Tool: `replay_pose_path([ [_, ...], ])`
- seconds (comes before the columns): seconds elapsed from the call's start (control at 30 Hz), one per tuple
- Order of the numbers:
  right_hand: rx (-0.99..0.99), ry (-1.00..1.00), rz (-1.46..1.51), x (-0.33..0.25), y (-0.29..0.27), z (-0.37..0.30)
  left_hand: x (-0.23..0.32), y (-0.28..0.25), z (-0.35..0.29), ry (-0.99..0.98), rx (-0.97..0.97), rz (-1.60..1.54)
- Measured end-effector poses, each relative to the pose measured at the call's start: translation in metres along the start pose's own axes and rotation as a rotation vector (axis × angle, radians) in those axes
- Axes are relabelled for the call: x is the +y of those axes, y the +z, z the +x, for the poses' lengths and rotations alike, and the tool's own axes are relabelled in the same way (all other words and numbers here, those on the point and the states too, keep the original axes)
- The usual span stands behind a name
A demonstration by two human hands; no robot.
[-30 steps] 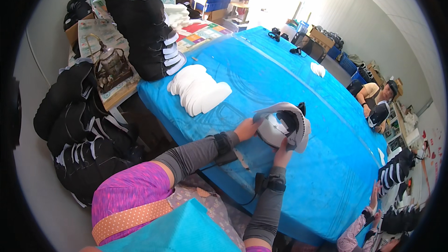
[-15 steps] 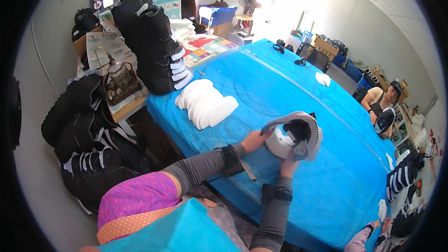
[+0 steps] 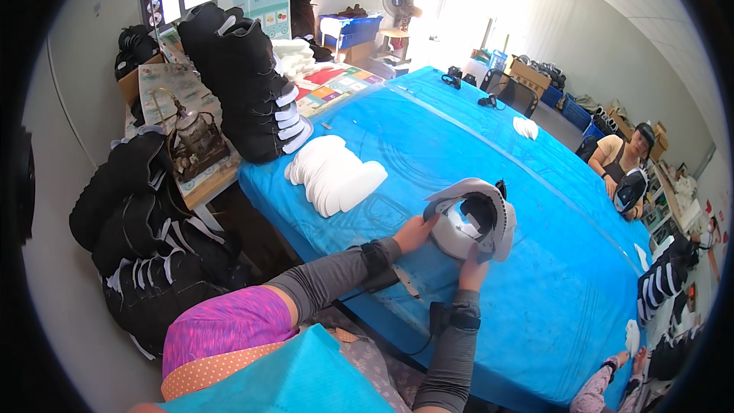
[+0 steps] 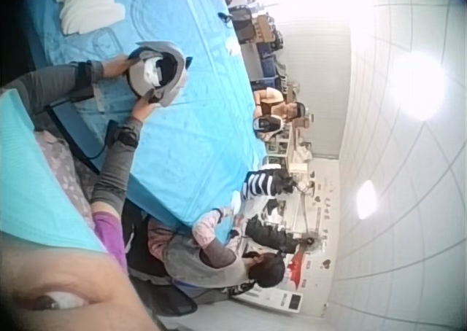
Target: Manually applying adhesive strips or reinforcement tape to the interior components of a shoe upper.
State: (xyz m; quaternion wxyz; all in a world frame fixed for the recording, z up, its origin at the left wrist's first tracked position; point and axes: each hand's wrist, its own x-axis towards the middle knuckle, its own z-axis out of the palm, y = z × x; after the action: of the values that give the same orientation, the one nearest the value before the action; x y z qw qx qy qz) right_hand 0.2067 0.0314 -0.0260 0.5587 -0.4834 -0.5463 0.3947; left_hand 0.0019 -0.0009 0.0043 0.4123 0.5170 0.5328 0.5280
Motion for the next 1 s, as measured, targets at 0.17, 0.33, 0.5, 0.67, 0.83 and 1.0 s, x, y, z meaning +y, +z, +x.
replay_pose_path([
  [0.17, 0.009, -0.003, -0.018, -0.006, 0.003, -0.002, -0.005, 0.002, 0.002, 0.042, 0.039, 0.018],
  [0.33, -0.014, 0.009, -0.049, -0.005, -0.001, -0.001, -0.003, 0.002, 0.003, 0.041, 0.036, 0.001],
  [0.5, -0.012, -0.007, -0.070, -0.003, -0.003, -0.001, 0.002, 0.002, 0.001, 0.015, 0.010, -0.072],
  [0.67, 0.035, 0.026, 0.013, -0.007, 0.000, -0.003, 0.008, -0.001, -0.003, -0.007, -0.070, -0.114],
  [0.83, 0.002, 0.061, -0.051, -0.012, -0.003, -0.003, 0.021, 0.005, -0.012, -0.010, -0.052, -0.101],
  [1.0, -0.034, 0.048, -0.029, -0.018, 0.001, -0.006, -0.009, -0.001, 0.005, 0.016, -0.072, 0.013],
])
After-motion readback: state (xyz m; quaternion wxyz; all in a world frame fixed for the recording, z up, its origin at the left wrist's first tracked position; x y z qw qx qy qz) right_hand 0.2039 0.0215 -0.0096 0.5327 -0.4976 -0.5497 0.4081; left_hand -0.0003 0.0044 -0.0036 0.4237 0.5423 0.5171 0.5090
